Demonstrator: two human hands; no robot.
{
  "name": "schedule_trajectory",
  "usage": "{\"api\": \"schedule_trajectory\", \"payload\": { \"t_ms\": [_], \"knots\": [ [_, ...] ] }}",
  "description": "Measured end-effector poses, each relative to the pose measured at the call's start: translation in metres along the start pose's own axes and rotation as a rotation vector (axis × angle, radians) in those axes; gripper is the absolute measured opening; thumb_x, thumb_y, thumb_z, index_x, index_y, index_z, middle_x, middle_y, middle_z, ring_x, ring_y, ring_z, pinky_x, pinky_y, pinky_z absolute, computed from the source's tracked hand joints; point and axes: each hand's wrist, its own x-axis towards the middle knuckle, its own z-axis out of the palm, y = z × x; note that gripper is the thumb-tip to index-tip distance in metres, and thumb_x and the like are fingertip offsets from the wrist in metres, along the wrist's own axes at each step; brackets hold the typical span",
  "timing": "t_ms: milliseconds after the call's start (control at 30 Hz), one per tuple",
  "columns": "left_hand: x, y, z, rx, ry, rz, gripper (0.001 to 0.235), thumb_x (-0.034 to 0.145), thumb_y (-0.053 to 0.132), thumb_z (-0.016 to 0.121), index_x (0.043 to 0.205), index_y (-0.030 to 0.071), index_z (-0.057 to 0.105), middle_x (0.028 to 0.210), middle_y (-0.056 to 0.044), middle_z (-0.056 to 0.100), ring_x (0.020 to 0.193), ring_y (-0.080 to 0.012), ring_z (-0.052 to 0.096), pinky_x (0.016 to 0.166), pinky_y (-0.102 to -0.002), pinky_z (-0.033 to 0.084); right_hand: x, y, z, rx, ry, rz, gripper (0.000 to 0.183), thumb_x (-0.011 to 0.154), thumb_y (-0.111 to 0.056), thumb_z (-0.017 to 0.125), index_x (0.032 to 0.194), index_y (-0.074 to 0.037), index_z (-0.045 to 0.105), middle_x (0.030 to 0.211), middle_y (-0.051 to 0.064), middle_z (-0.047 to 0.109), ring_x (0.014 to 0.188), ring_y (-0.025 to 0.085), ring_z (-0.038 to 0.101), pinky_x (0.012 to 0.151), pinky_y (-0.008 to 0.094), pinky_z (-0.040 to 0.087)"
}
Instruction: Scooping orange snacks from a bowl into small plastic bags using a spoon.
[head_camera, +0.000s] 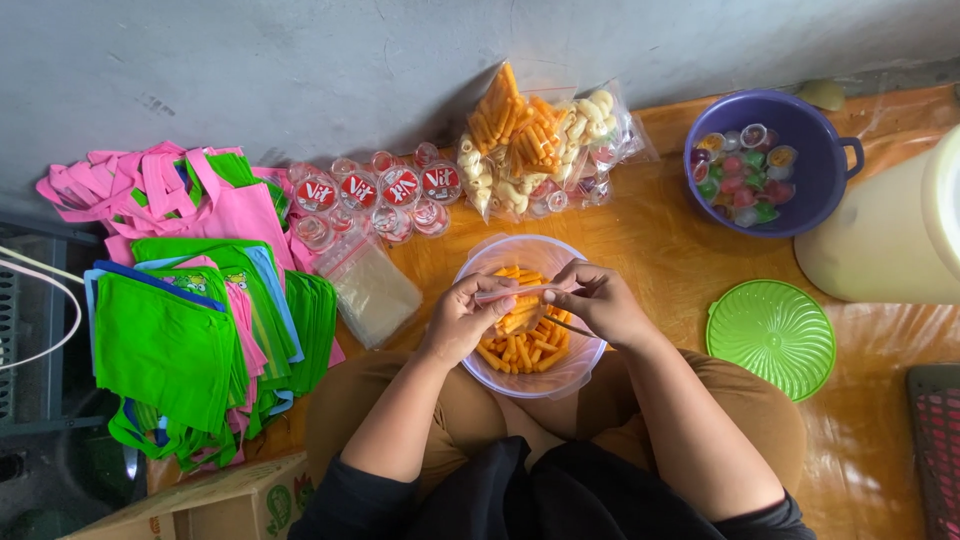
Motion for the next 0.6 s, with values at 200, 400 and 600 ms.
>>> {"api": "schedule_trajectory", "payload": {
  "t_ms": [200, 400, 600],
  "knots": [
    [0.009, -0.013, -0.010, -0.063, 0.008, 0.135, 0.022, 0.093, 0.014, 0.076, 0.112, 0.003, 0.070, 0.117, -0.010, 0.073, 0.102, -0.0154, 0.072, 0.078, -0.031, 0.066, 0.007, 0.033, -0.013, 0.139, 0.004, -0.032, 0.011, 0.084, -0.004, 0.084, 0.087, 0.001, 0.075, 0.084, 0.007, 0.067, 0.087, 0.011, 0.065, 0.073, 0.024, 0.058],
    [0.007, -0.020, -0.010, 0.040, 0.067, 0.303, 0.010, 0.097, 0.010, 0.070, 0.099, 0.002, 0.067, 0.110, -0.013, 0.077, 0.111, -0.0151, 0.068, 0.101, -0.034, 0.054, -0.005, -0.003, -0.003, 0.051, 0.030, -0.053, 0.013, 0.084, -0.007, 0.084, 0.092, 0.001, 0.077, 0.088, 0.008, 0.070, 0.091, 0.013, 0.066, 0.073, 0.025, 0.059],
    [-0.003, -0.021, 0.000, 0.256, 0.108, 0.470, 0.008, 0.096, 0.008, 0.071, 0.092, 0.002, 0.071, 0.096, -0.013, 0.076, 0.098, -0.0195, 0.074, 0.088, -0.033, 0.060, -0.009, -0.007, 0.009, -0.273, 0.027, -0.198, 0.010, 0.082, -0.014, 0.083, 0.088, -0.008, 0.079, 0.086, 0.009, 0.072, 0.085, 0.022, 0.067, 0.073, 0.031, 0.055]
  ]
}}
